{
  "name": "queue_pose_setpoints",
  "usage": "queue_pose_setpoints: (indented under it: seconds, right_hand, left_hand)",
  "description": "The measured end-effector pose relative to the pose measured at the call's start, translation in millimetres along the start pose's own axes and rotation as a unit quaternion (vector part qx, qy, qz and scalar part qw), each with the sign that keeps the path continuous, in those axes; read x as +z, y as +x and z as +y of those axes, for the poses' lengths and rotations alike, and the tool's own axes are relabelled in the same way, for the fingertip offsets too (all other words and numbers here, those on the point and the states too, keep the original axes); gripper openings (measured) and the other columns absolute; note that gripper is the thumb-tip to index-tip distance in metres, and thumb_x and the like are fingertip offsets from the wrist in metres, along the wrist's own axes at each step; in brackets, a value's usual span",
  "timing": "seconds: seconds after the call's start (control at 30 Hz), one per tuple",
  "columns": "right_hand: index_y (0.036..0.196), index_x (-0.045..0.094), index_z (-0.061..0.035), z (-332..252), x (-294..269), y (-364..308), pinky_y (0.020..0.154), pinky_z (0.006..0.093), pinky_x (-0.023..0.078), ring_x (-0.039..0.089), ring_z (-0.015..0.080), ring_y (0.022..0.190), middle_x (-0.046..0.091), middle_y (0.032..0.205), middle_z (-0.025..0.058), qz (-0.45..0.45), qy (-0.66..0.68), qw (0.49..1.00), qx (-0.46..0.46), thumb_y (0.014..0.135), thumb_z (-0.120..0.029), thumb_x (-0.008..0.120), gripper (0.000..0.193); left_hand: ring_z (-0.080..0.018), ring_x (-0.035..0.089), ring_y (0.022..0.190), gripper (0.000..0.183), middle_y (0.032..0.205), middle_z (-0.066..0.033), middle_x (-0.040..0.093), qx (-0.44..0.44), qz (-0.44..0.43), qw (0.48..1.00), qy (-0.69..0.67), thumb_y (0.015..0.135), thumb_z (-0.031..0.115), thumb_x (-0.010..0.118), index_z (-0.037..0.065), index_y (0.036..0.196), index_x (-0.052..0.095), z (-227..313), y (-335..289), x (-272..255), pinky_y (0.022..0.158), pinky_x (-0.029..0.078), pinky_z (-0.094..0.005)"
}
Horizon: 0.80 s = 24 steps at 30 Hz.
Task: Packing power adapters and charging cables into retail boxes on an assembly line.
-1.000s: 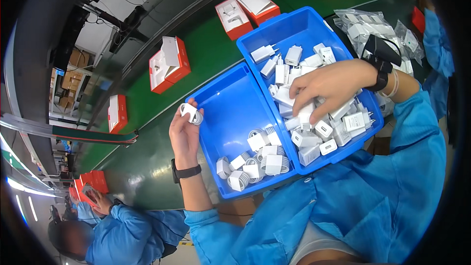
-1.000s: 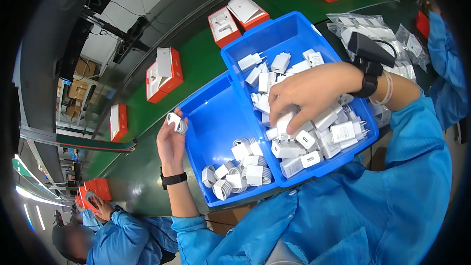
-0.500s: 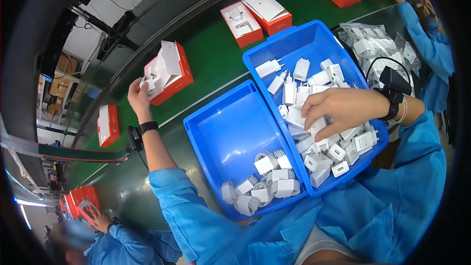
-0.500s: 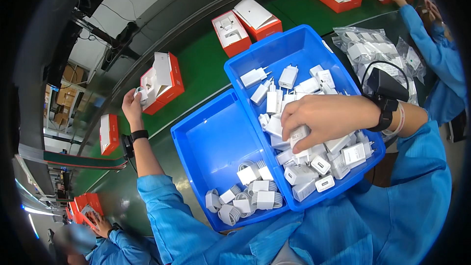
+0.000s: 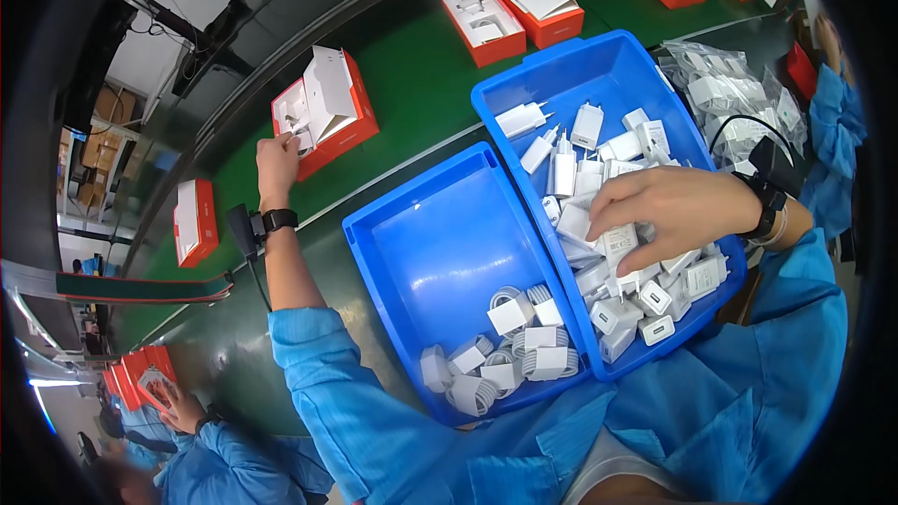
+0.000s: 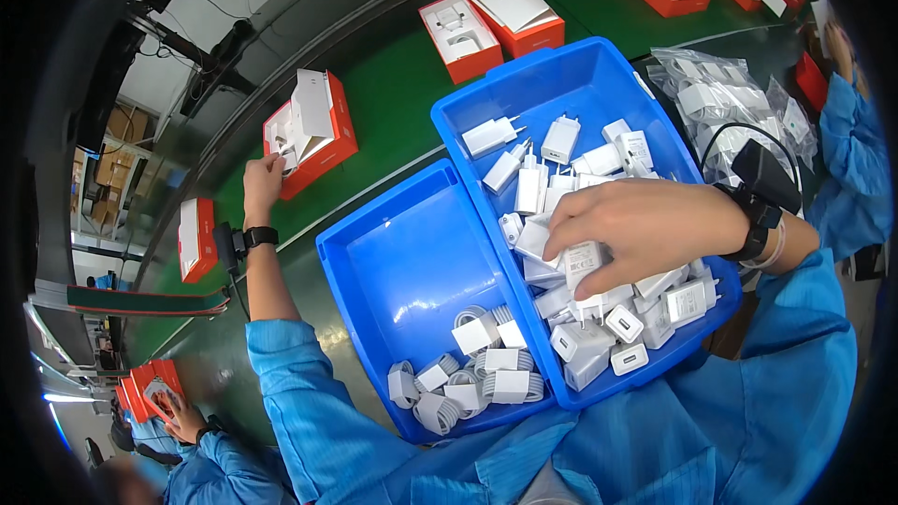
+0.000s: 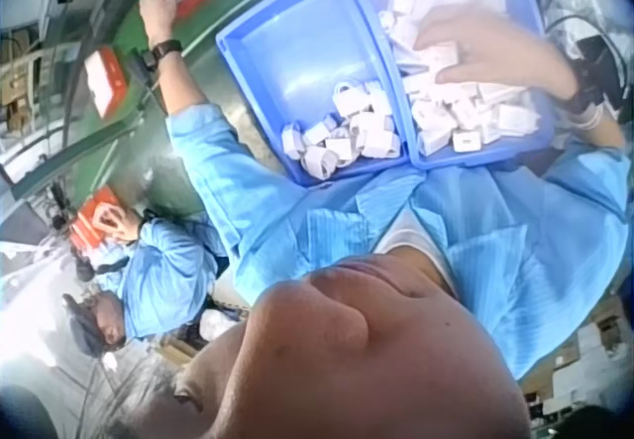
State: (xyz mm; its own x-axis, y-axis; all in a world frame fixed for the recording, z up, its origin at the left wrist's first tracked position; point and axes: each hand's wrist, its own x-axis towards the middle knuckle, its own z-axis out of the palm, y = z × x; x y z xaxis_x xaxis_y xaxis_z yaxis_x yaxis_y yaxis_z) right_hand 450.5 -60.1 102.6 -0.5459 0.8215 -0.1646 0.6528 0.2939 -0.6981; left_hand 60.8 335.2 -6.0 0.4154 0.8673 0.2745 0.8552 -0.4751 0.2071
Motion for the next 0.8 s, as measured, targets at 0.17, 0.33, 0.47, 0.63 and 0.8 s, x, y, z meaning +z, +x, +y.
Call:
queue_pose_setpoints:
  seconds: [0.17,0.33,0.47,0.63,0.8]
  right_hand:
    - [0.113,0.066,-0.0026,-7.0,-9.5,-14.7,0.088,0.0397,0.050,0.061,0.0315,0.103,0.066,0.104,0.0133,0.001,-0.132,0.991,0.035,0.080,-0.031,0.074,0.044]
    - [0.112,0.066,-0.0009,-19.3,-11.8,-18.3,0.084,0.0405,0.050,0.062,0.0319,0.100,0.066,0.100,0.0146,0.016,-0.155,0.988,0.019,0.076,-0.029,0.074,0.047]
    - [0.109,0.066,0.0005,-32.8,-47.9,-24.5,0.080,0.0396,0.052,0.063,0.0334,0.095,0.066,0.100,0.0157,0.084,-0.224,0.971,-0.018,0.070,-0.027,0.077,0.049]
    - [0.107,0.067,0.0037,-88.7,-132.4,-16.9,0.073,0.0331,0.053,0.066,0.0235,0.083,0.068,0.095,0.0126,0.192,-0.376,0.906,-0.028,0.070,-0.020,0.077,0.045]
    - [0.111,0.066,0.0087,-140.8,-179.4,30.2,0.070,0.0263,0.056,0.066,0.0143,0.078,0.070,0.091,0.0105,0.307,-0.480,0.820,-0.058,0.074,-0.008,0.072,0.041]
  left_hand:
    - [-0.0398,0.065,0.093,0.026,0.099,-0.0264,0.067,-0.036,-0.024,0.999,-0.002,0.089,0.017,0.059,0.001,0.106,0.070,39.3,-7.3,7.0,0.084,0.052,-0.0450]
    - [-0.0406,0.064,0.087,0.022,0.095,-0.0234,0.066,0.035,0.058,0.997,0.021,0.091,0.017,0.056,0.001,0.098,0.070,45.9,-19.0,1.9,0.079,0.052,-0.0435]
    - [-0.0371,0.063,0.083,0.020,0.091,-0.0198,0.065,0.009,0.162,0.981,-0.102,0.093,0.014,0.055,0.000,0.096,0.069,63.6,-71.8,-11.6,0.075,0.051,-0.0405]
    - [-0.0266,0.063,0.079,0.011,0.087,-0.0146,0.064,0.032,0.205,0.946,-0.250,0.092,0.004,0.056,-0.002,0.092,0.065,78.0,-173.9,-8.8,0.073,0.049,-0.0346]
    - [-0.0103,0.058,0.072,0.013,0.082,-0.0057,0.063,-0.081,0.086,0.894,-0.431,0.095,0.010,0.058,-0.001,0.098,0.065,95.3,-219.1,1.2,0.064,0.048,-0.0252]
